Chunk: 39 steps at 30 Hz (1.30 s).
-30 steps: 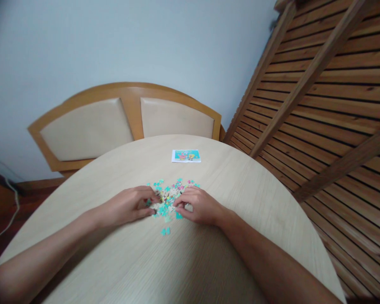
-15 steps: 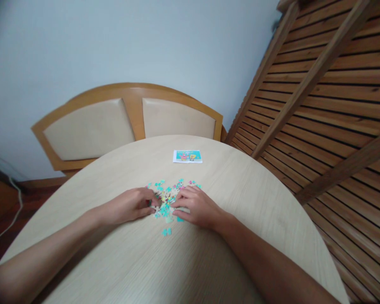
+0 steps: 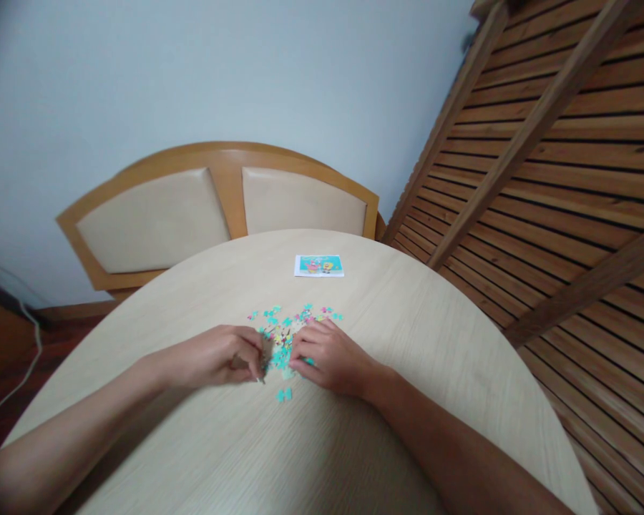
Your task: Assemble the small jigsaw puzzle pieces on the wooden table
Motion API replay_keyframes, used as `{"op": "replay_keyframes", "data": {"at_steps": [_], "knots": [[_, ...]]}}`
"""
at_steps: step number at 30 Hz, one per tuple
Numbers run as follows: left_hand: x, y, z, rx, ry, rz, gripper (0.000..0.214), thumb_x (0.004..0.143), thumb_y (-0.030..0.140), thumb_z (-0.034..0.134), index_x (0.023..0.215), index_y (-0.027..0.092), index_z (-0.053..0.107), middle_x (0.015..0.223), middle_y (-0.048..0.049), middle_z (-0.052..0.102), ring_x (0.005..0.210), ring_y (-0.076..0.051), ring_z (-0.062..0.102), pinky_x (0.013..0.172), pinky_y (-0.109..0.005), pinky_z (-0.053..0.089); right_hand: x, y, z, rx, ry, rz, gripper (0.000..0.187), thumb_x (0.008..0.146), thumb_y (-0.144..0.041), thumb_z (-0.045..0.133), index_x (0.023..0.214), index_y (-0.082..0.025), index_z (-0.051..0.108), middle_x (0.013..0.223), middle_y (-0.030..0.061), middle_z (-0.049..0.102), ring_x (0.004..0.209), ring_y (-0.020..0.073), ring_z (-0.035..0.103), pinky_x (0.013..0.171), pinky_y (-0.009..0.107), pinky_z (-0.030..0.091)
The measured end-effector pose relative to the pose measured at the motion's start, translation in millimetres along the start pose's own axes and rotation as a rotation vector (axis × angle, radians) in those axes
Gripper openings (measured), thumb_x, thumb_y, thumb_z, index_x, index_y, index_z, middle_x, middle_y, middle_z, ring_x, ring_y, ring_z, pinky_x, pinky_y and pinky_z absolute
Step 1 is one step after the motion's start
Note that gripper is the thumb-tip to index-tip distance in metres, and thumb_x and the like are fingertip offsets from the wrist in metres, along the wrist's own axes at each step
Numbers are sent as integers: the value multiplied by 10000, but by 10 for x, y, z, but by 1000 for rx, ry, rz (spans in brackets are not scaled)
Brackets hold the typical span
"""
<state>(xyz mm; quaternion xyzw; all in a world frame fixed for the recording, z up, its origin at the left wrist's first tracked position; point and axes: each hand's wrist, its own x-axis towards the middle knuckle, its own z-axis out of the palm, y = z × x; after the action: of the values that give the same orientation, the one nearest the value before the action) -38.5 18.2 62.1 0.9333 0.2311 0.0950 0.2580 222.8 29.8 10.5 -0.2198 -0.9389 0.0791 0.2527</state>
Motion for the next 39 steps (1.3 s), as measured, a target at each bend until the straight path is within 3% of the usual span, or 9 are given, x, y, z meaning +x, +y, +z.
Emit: {"op": "replay_keyframes", "data": {"at_steps": [5, 8, 10, 14, 19, 23, 27, 33, 39], "knots": [[-19, 13, -7, -2, -39, -5, 120, 906, 237, 694, 822, 259, 776, 847, -15, 715, 780, -148, 665, 681, -238, 487, -6, -14, -1, 18, -9, 64, 120, 918, -311, 665, 984, -212, 684, 1029, 54, 705, 1011, 231, 601, 932, 390, 406], [-17, -6, 7, 37, -33, -23, 86, 885, 331, 737, 881, 250, 766, 887, -16, 718, 838, -165, 675, 751, -255, 505, -15, 13, -7, -11, 8, 171, 275, 947, -323, 632, 1192, -199, 642, 1169, 89, 689, 1128, 258, 572, 998, 430, 394], [-7, -44, 37, 109, 39, -60, 172, 902, 380, 713, 989, 234, 744, 990, -38, 718, 944, -192, 673, 846, -288, 511, -26, 41, -4, -26, 15, 210, 305, 965, -316, 604, 1249, -205, 627, 1231, 95, 671, 1170, 262, 558, 1022, 448, 388], [17, -189, 143, 288, 197, -169, 259, 991, 350, 564, 1188, 217, 670, 1185, -81, 684, 1093, -230, 635, 956, -355, 504, -42, 88, 6, -29, 37, 161, 174, 946, -308, 637, 1088, -252, 719, 1167, 65, 697, 1125, 247, 587, 1021, 455, 389], [29, -356, 242, 376, 257, -202, 247, 1018, 304, 503, 1180, 229, 674, 1200, -65, 684, 1102, -225, 628, 971, -378, 508, -35, 115, -20, 10, 77, 115, 88, 927, -282, 658, 913, -235, 731, 976, 46, 740, 995, 226, 631, 921, 415, 431], [24, -402, 254, 368, 289, -211, 220, 1002, 253, 516, 1145, 239, 683, 1152, -55, 704, 1073, -217, 637, 954, -368, 512, -31, 133, -37, 33, 104, 180, 167, 939, -288, 645, 1079, -232, 717, 1078, 68, 735, 1066, 234, 616, 952, 421, 444], [27, -415, 254, 337, 310, -241, 207, 993, 238, 523, 1118, 230, 689, 1107, -55, 712, 1038, -207, 645, 930, -347, 516, -50, 131, -24, 26, 33, 205, 311, 944, -294, 625, 1249, -254, 671, 1255, 86, 683, 1188, 263, 566, 1041, 479, 409], [40, -398, 245, 304, 324, -268, 186, 991, 248, 527, 1074, 230, 692, 1061, -44, 720, 1001, -206, 652, 894, -344, 519, -72, 130, -31, 48, -13, 201, 316, 873, -319, 699, 1180, -247, 703, 1254, 92, 673, 1212, 283, 554, 1084, 522, 370], [37, -404, 252, 245, 366, -280, 216, 995, 251, 494, 1060, 216, 696, 1043, -58, 724, 968, -193, 666, 872, -327, 527, -64, 130, -57, 68, 3, 193, 283, 846, -328, 723, 1113, -239, 686, 1196, 91, 681, 1178, 270, 572, 1058, 493, 392]]}}
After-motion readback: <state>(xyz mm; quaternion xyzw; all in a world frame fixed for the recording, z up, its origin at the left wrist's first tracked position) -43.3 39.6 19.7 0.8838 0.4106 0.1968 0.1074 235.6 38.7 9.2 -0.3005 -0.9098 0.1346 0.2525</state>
